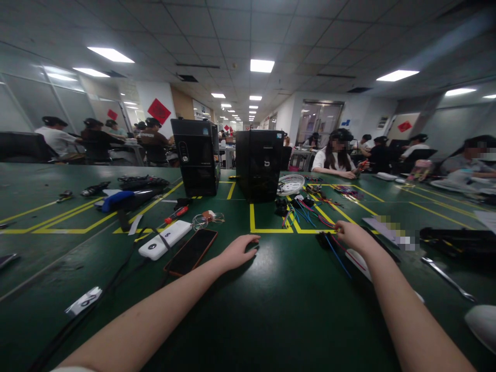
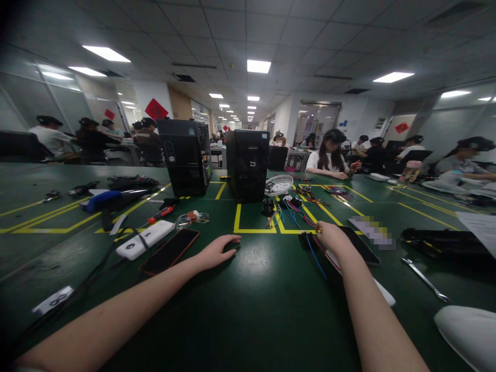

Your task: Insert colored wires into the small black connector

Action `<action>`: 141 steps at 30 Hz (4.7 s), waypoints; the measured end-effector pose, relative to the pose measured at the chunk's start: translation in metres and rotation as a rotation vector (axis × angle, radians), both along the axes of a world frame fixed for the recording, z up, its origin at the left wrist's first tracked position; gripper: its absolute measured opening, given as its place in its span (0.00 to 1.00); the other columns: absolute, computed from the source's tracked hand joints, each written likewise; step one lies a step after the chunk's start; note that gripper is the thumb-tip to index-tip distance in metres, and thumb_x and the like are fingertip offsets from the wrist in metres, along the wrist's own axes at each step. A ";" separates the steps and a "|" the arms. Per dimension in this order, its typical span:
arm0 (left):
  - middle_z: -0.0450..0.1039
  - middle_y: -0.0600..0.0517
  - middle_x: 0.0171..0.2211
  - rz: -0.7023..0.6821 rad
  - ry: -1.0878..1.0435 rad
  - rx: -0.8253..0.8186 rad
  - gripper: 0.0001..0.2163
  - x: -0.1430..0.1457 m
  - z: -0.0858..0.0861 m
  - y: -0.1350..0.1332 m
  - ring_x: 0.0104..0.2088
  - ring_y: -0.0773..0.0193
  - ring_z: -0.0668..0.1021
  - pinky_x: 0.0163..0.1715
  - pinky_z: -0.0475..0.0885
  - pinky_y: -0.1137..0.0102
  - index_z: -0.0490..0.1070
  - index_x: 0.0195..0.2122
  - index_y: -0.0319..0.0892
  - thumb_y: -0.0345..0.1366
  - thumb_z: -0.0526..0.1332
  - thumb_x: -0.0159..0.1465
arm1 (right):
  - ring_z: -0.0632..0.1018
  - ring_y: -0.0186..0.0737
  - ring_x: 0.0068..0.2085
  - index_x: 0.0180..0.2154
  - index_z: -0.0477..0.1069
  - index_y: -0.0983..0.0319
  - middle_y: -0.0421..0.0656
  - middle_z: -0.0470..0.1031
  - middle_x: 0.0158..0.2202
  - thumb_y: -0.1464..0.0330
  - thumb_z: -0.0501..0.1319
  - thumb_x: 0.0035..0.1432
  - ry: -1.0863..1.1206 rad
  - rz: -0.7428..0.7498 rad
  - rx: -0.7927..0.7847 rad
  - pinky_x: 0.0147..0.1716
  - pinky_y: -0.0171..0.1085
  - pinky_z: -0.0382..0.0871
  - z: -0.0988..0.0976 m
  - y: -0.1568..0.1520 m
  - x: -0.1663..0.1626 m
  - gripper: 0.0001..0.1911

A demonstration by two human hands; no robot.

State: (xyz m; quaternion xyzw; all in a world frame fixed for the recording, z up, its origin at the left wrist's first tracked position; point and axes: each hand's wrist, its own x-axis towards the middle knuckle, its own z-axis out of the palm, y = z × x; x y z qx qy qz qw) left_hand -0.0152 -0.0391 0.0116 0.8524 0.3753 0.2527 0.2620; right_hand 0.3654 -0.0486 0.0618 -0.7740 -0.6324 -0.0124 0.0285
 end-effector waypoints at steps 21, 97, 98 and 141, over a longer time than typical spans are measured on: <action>0.68 0.48 0.50 -0.022 0.024 0.041 0.17 0.000 -0.003 0.004 0.51 0.58 0.68 0.53 0.61 0.62 0.66 0.50 0.43 0.36 0.56 0.59 | 0.75 0.42 0.34 0.29 0.74 0.65 0.50 0.75 0.32 0.78 0.55 0.47 -0.118 0.013 -0.072 0.31 0.34 0.63 -0.007 0.004 -0.034 0.11; 0.64 0.48 0.53 0.182 0.101 0.064 0.20 0.007 -0.013 0.006 0.55 0.61 0.63 0.58 0.46 0.53 0.54 0.57 0.45 0.33 0.40 0.65 | 0.65 0.45 0.47 0.43 0.67 0.62 0.47 0.65 0.42 0.72 0.58 0.49 0.175 0.750 0.492 0.51 0.48 0.55 -0.048 -0.051 -0.218 0.16; 0.64 0.48 0.53 0.181 0.103 0.069 0.20 0.007 -0.013 0.006 0.55 0.62 0.63 0.58 0.46 0.53 0.54 0.57 0.45 0.33 0.40 0.65 | 0.65 0.45 0.47 0.43 0.67 0.62 0.47 0.65 0.42 0.72 0.58 0.48 0.179 0.753 0.490 0.51 0.48 0.55 -0.048 -0.051 -0.217 0.17; 0.64 0.49 0.54 0.133 0.071 0.077 0.18 0.005 -0.015 0.007 0.55 0.62 0.64 0.58 0.49 0.57 0.59 0.54 0.44 0.37 0.41 0.66 | 0.65 0.43 0.49 0.45 0.67 0.60 0.46 0.67 0.43 0.72 0.56 0.53 0.089 0.770 0.534 0.55 0.49 0.50 -0.049 -0.045 -0.208 0.15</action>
